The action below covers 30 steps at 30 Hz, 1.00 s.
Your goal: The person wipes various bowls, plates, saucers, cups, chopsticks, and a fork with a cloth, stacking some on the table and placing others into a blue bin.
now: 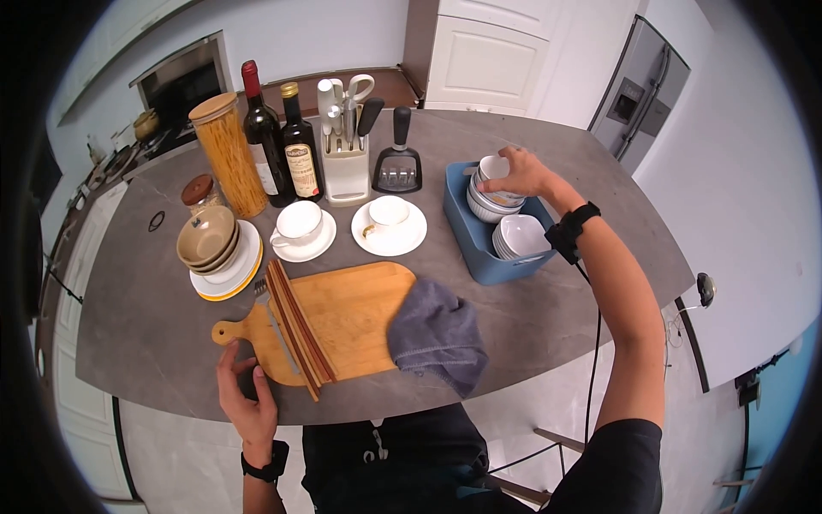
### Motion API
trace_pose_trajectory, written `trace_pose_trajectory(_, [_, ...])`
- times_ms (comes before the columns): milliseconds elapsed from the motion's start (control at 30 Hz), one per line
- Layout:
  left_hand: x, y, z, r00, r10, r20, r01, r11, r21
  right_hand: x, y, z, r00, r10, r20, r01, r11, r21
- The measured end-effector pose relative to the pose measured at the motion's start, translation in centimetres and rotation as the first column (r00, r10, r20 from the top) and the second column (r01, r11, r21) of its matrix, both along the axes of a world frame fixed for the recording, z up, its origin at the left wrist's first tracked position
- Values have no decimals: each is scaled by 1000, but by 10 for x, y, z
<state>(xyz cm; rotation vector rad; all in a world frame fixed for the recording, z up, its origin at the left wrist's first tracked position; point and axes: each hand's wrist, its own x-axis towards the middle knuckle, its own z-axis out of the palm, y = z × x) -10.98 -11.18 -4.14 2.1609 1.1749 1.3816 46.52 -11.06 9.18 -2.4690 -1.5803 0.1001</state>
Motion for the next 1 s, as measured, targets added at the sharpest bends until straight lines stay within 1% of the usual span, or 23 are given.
trace_pose_trajectory(67, [-2, 1, -3, 1000, -9, 17, 9, 1000, 4, -1, -7, -5, 990, 84, 115, -97, 988, 117])
trace_pose_trajectory(100, [-3, 1, -3, 1000, -7, 19, 7, 1000, 1, -2, -14, -6, 989, 86, 117, -99, 988, 115])
trace_pose_trajectory(167, [-2, 1, -1, 999, -15, 33, 15, 1000, 3, -22, -33, 3, 978, -62, 201, -5, 949, 315])
trace_pose_trajectory(200, [-3, 2, -2, 999, -8, 38, 8, 1000, -2, -39, -43, 10, 977, -54, 206, -13, 951, 310])
trace_pose_trajectory(233, [-4, 3, -3, 999, -16, 44, 16, 1000, 4, -65, -55, 23, 987, -129, 100, 112, 981, 157])
trace_pose_trajectory(267, [-4, 3, -4, 998, -28, 51, 27, 1000, 10, -81, -62, 30, 975, -224, 8, 224, 975, -11])
trace_pose_trajectory(300, [-4, 3, -6, 998, -34, 54, 33, 999, 5, -84, -65, 25, 973, -230, 13, 230, 973, -15])
trace_pose_trajectory(333, [-4, 2, -6, 998, -32, 58, 32, 999, 8, -83, -69, 16, 968, -246, 55, 252, 949, -189])
trace_pose_trajectory(367, [-4, 2, -6, 998, -32, 62, 31, 999, 12, -81, -74, 8, 962, -257, 97, 275, 893, -356])
trace_pose_trajectory(400, [-4, 3, -6, 997, -44, 65, 43, 999, 12, -82, -75, 3, 958, -268, 100, 286, 890, -355])
trace_pose_trajectory(467, [-7, 3, -5, 995, -64, 78, 62, 998, 22, -83, -70, -3, 972, -173, 157, 220, 905, -365])
trace_pose_trajectory(500, [-8, 3, -3, 995, -61, 78, 60, 998, 23, -83, -66, -3, 979, -162, 128, 202, 876, -439])
trace_pose_trajectory(533, [-8, 3, -2, 994, -68, 90, 68, 998, 13, -77, -64, -9, 980, -155, 128, 196, 878, -438])
trace_pose_trajectory(600, [-9, 3, -1, 993, -64, 104, 64, 998, -1, -66, -59, -22, 975, -70, 210, 150, 905, -397])
trace_pose_trajectory(633, [-9, 4, -1, 992, -71, 107, 71, 997, 1, -86, -54, -6, 976, -184, 118, 218, 855, -470])
trace_pose_trajectory(667, [-10, 4, -2, 991, -80, 110, 80, 997, 5, -86, -51, -9, 977, -176, 122, 213, 857, -469])
trace_pose_trajectory(733, [-11, 4, -3, 990, -79, 113, 79, 997, 8, -85, -49, -16, 965, -163, 206, 250, 809, -532])
trace_pose_trajectory(767, [-11, 5, -4, 990, -84, 114, 83, 996, 11, -88, -50, -16, 964, -163, 210, 252, 810, -529])
trace_pose_trajectory(833, [-11, 6, -4, 990, -84, 116, 84, 996, 9, -97, -52, -16, 936, -179, 305, 316, 810, -494])
trace_pose_trajectory(867, [-12, 6, -4, 990, -87, 111, 87, 996, 2, -95, -51, -20, 935, -177, 306, 315, 810, -494])
trace_pose_trajectory(933, [-12, 6, -5, 991, -86, 104, 85, 996, 7, -79, -48, -39, 916, -118, 384, 300, 838, -457])
trace_pose_trajectory(967, [-12, 6, -6, 992, -85, 96, 84, 996, 12, -70, -44, -43, 936, -213, 280, 329, 811, -484])
trace_pose_trajectory(1000, [-11, 6, -5, 991, -89, 96, 89, 996, 10, -61, -43, -52, 935, -216, 280, 333, 808, -486])
